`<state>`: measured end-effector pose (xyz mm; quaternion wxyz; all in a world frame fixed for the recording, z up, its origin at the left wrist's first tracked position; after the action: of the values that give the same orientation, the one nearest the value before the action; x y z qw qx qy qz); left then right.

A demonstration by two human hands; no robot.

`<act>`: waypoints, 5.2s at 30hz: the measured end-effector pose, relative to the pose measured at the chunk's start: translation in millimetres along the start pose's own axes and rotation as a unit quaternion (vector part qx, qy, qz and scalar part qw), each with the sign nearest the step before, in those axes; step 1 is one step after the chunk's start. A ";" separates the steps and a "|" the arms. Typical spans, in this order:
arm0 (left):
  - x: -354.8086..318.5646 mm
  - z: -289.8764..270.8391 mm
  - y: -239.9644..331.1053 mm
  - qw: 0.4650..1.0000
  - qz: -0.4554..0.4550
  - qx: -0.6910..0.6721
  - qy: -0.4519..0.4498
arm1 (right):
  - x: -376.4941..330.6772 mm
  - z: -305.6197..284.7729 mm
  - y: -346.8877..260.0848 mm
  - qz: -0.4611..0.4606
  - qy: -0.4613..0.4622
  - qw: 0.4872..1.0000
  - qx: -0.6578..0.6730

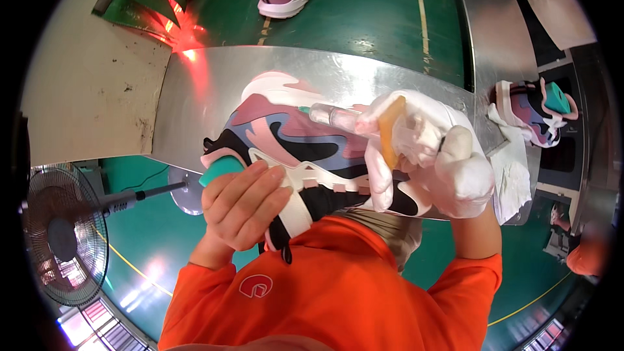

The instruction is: The person applies a liquid substance from a syringe to the seams of a multi-colored sneaker. They rotate the shoe to access different areas, refill the syringe from a large white bottle, and wipe the shoe with a cloth. The process is repeated for multiple shoes on a metal workstation.

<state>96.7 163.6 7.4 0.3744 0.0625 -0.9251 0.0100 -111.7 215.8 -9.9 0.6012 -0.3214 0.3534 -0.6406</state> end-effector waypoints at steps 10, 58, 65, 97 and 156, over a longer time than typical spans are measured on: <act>-1.2 1.0 -4.4 0.999 -0.006 0.009 -0.031 | 27.7 7.4 8.8 0.063 0.000 0.992 -0.108; 5.4 6.9 -3.2 1.000 -0.015 0.024 0.005 | -30.9 -32.2 -40.4 0.056 0.092 0.958 -0.265; 6.7 8.9 -2.8 0.999 -0.003 0.035 0.021 | -41.7 -37.6 -44.3 0.047 0.099 0.961 -0.254; 29.2 13.4 5.7 0.997 -0.051 0.045 -0.045 | -107.7 -66.7 -35.7 -0.104 0.131 0.983 -0.070; 27.8 19.5 74.7 0.983 -0.078 0.135 -0.093 | -184.1 -44.4 -0.2 -0.102 0.306 0.945 -0.049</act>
<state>54.3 233.5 14.9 0.2747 0.1851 -0.9382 0.0999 -136.0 402.3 -31.5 0.3788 -0.1737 0.5165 -0.7481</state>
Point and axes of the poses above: each hand's wrist, its own x-axis towards the middle knuckle, its own z-axis out of the palm, y = z × x, the point moved 8 cm from there along x, towards the middle knuckle, and after that the axes turned 1 degree about -z, right-handed, at the moved point
